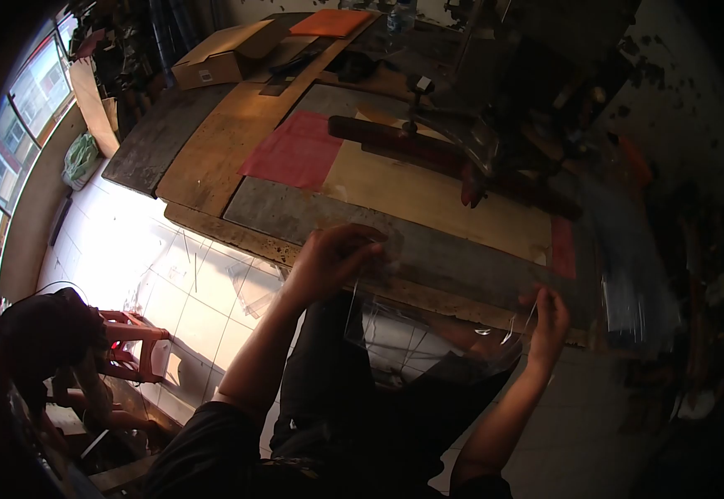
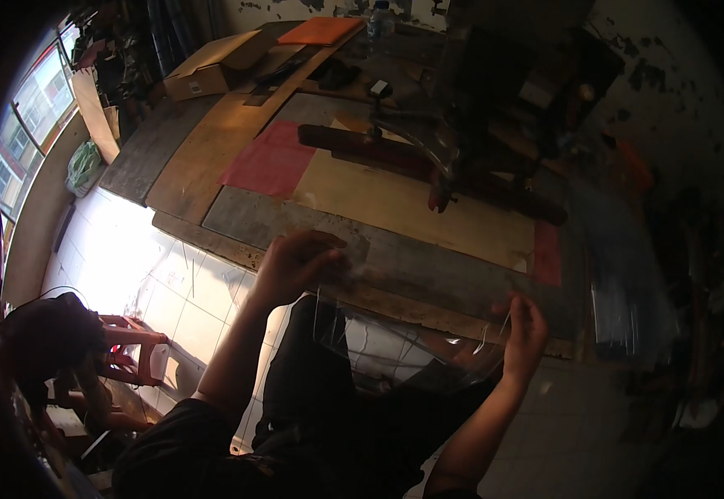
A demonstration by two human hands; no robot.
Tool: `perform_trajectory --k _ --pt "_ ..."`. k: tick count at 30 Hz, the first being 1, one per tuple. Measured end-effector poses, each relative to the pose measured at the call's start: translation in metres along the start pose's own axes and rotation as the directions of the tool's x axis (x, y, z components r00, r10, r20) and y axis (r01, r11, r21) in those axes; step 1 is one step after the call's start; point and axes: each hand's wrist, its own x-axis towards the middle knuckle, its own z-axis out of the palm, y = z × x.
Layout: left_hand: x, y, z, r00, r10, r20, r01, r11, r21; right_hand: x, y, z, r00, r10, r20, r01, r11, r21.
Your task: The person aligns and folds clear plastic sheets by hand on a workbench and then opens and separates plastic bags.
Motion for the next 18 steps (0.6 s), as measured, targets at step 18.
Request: perform_trajectory --k 18 --pt "-0.001 0.0 -0.002 1.0 0.003 0.016 -0.003 0.999 -0.048 -0.001 0.012 -0.007 0.999 -0.047 0.027 0.045 0.996 0.081"
